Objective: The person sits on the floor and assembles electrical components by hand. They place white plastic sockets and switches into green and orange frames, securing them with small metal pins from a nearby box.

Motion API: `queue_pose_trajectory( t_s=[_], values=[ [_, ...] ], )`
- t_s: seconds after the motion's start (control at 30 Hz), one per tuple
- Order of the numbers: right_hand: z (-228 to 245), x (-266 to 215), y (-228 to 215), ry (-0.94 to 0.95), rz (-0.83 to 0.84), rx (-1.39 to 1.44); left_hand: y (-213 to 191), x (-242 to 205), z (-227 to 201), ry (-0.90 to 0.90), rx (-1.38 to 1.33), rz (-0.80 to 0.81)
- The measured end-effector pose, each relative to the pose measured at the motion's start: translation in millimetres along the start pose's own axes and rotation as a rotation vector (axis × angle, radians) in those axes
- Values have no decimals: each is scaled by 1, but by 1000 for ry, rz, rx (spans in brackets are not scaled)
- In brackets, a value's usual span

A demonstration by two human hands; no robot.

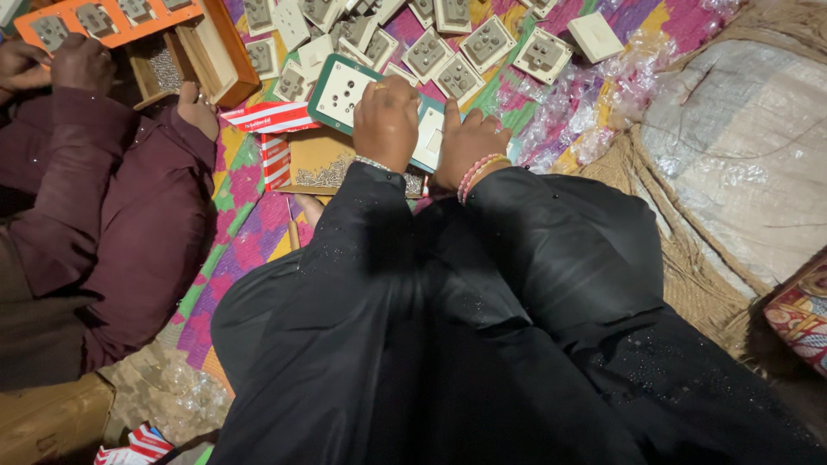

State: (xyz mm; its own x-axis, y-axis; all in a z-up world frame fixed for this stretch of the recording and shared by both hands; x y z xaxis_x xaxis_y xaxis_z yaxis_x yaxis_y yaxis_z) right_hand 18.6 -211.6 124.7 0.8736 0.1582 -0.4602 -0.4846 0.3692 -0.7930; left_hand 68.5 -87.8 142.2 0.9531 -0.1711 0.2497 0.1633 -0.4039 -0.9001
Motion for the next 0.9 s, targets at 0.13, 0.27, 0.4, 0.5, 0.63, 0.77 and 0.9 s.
queue_pose_trajectory(
  t_s=[0.13, 0.27, 0.4, 0.5, 0.63, 0.77, 0.9],
  values=[
    [-1, 2, 1, -8, -29, -9, 2, 1, 2, -9, -29, 14],
    [0, 3, 4, -9, -21, -15, -3, -5, 1, 42, 50, -25],
    [0, 2, 1, -23, -44, -23, -8, -10, -7, 198, 126, 15],
    [-1, 2, 1, -8, 32, -3, -11, -17, -12, 296, 235, 111],
    [0, -1, -4, -25, -38, -15, -20, -22, -17, 266, 204, 16],
    [-2, -1, -2, -19, 17, 18, -34, -27, 15, 4, 26, -43],
    [-1, 0, -3, -33, -24, -8, -30, -60, 71, -385, 36, 102]
  ],
)
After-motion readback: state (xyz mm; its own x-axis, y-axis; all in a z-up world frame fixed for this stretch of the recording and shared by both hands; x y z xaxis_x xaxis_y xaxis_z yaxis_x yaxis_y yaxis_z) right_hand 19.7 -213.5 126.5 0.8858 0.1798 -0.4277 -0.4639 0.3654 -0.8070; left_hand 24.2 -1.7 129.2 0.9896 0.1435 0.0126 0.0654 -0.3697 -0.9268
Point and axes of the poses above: each hand's wrist, its own x-axis towards the middle knuckle, its own y-axis out of the palm, z = x × y, the point moved 5 cm from there along x, towards the middle knuckle, and after that the axes turned 8 degrees about -y, right-handed, at the moved point
